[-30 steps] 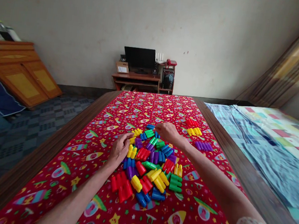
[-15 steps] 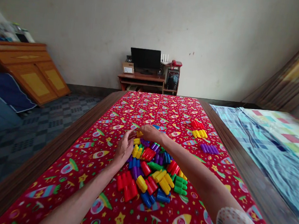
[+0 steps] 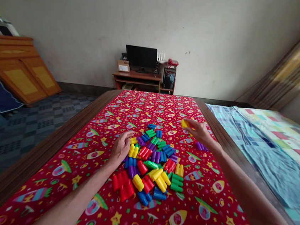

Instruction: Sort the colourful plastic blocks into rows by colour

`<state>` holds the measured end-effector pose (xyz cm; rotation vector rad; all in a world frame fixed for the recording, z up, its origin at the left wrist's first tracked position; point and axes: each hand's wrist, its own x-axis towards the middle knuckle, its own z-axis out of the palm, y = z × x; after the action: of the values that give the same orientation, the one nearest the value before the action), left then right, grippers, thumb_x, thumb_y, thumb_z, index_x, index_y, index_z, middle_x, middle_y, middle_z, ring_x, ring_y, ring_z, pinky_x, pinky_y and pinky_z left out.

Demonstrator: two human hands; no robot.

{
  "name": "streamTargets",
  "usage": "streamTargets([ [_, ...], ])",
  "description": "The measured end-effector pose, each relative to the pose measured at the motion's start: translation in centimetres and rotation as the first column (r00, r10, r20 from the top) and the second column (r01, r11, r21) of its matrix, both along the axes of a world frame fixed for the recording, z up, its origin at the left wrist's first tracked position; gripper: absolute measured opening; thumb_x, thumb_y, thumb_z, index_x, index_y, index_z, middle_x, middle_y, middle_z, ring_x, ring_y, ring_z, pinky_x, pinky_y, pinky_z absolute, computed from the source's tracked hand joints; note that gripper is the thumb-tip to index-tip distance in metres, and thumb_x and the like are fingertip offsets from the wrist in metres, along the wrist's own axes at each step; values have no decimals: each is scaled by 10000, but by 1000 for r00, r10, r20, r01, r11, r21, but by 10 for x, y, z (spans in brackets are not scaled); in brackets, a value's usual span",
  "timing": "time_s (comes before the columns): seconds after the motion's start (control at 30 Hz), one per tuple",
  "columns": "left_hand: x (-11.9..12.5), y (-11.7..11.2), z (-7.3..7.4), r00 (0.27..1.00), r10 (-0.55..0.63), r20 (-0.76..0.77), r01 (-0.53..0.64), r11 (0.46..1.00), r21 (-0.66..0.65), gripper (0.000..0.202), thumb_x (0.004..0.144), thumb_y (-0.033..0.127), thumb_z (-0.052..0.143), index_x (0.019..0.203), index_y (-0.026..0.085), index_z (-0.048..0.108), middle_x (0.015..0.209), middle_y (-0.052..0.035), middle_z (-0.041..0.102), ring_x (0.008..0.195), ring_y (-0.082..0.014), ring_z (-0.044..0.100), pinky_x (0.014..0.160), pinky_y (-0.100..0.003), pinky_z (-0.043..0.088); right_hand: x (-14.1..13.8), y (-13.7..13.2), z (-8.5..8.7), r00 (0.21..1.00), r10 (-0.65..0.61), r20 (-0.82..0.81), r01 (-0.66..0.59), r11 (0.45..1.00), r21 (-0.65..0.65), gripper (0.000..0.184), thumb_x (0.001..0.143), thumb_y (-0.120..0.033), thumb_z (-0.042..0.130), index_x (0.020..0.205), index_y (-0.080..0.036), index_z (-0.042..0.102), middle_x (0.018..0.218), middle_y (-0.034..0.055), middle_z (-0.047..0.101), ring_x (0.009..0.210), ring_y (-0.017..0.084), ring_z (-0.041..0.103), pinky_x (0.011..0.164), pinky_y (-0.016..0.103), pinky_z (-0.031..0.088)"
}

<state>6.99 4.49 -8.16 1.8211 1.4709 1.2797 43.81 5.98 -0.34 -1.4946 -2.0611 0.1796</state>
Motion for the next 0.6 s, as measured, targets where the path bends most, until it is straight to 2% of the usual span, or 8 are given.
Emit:
streamTargets([
  [0.13,-1,1,2,999,8,-38,-8,1000,12,348,781,253,416,1051,171,620,1108,-114,693,1056,-238,648,965,-419,507,89,5,-20,981,-189,33,190,982,-22,422,802,-335,649,1164,-121,689,996,144,742,840,266,702,784,366,531],
  [0.23,0,1,3,999,3,-51,-3,1000,9,356,789,263,404,1056,165,619,1113,-124,690,1049,-245,650,959,-430,511,121,13,-41,976,-213,-40,210,976,-65,412,755,-345,688,1101,-124,724,1013,149,739,889,307,706,791,402,554],
  [0.3,-1,1,2,999,8,-52,-7,1000,12,362,782,264,402,1053,164,620,1108,-125,691,1036,-246,655,951,-433,516,127,16,-51,979,-187,-82,180,980,-88,415,739,-341,704,1101,-140,728,1050,136,733,915,311,705,802,405,562],
  [0.4,-1,2,0,998,12,-55,-11,1000,20,362,771,259,400,1041,167,622,1100,-120,692,1024,-241,659,949,-428,518,125,18,-57,984,-154,-85,142,981,-132,433,728,-332,719,1129,-167,722,1042,107,739,856,293,717,763,377,569],
  [0.53,-3,3,-1,997,6,-75,-4,1000,23,359,781,266,396,1039,163,624,1097,-122,692,1036,-241,654,961,-428,510,126,16,-52,986,-166,-4,162,966,-202,544,710,-322,747,1218,-143,675,915,106,760,810,300,719,706,353,560],
  [0.6,-3,3,0,997,9,-83,-8,1000,21,359,786,273,395,1035,159,627,1091,-127,693,1041,-247,651,968,-433,504,126,14,-46,983,-182,15,181,961,-209,592,707,-319,749,1258,-126,646,929,120,756,835,311,717,717,362,556],
])
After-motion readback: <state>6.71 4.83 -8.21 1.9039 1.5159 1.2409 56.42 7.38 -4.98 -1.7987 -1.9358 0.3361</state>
